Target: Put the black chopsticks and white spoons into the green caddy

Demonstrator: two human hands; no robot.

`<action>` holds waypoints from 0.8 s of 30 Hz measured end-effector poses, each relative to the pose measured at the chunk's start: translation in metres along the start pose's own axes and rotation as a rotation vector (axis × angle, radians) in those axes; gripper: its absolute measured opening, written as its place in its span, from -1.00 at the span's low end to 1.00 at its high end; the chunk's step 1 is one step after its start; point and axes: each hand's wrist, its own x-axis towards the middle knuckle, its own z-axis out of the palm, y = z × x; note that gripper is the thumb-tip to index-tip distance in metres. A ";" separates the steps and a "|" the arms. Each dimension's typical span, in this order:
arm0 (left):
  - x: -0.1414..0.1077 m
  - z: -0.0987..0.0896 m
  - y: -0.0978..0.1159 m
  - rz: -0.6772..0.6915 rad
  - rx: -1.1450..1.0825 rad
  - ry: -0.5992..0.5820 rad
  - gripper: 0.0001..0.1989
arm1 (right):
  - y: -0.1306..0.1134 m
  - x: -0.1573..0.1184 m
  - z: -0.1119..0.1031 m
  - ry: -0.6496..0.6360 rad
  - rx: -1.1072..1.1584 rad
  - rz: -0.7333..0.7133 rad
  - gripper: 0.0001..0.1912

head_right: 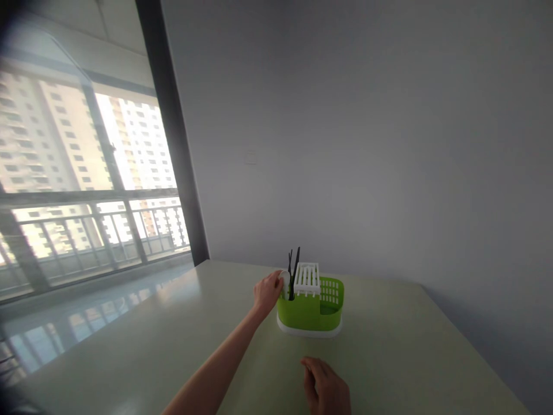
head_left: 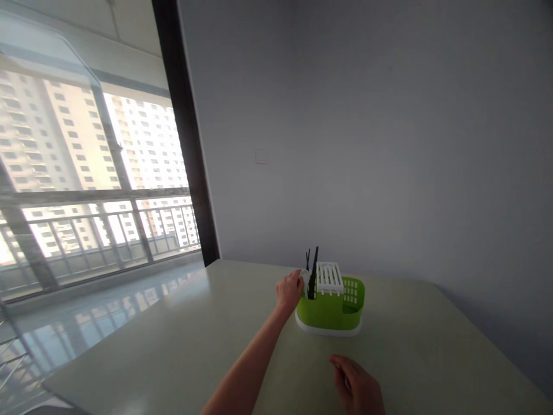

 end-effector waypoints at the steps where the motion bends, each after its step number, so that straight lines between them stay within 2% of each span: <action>1: 0.000 0.001 0.000 0.001 -0.002 -0.004 -0.66 | 0.000 -0.001 0.001 -0.007 -0.003 -0.005 -0.77; 8: 0.004 -0.002 0.001 -0.017 -0.061 -0.037 -0.57 | 0.004 -0.003 0.005 -0.038 -0.024 -0.001 -0.77; 12: -0.009 -0.007 -0.003 -0.036 -0.204 0.034 -0.60 | 0.010 -0.004 0.002 -0.041 -0.004 0.024 -0.78; 14: -0.028 -0.005 -0.009 -0.054 -0.288 0.078 -0.64 | 0.017 0.001 -0.004 -0.008 -0.006 0.050 -0.77; 17: -0.072 0.011 -0.022 -0.050 -0.398 0.074 -0.69 | 0.028 0.019 -0.015 0.058 -0.085 0.097 -0.73; 21: -0.127 0.041 -0.037 -0.056 -0.433 -0.100 -0.74 | 0.033 0.059 -0.023 0.092 -0.360 0.150 -0.64; 24: -0.143 0.054 -0.042 -0.027 -0.405 -0.236 -0.75 | 0.032 0.080 -0.016 -0.034 -0.536 0.122 -0.79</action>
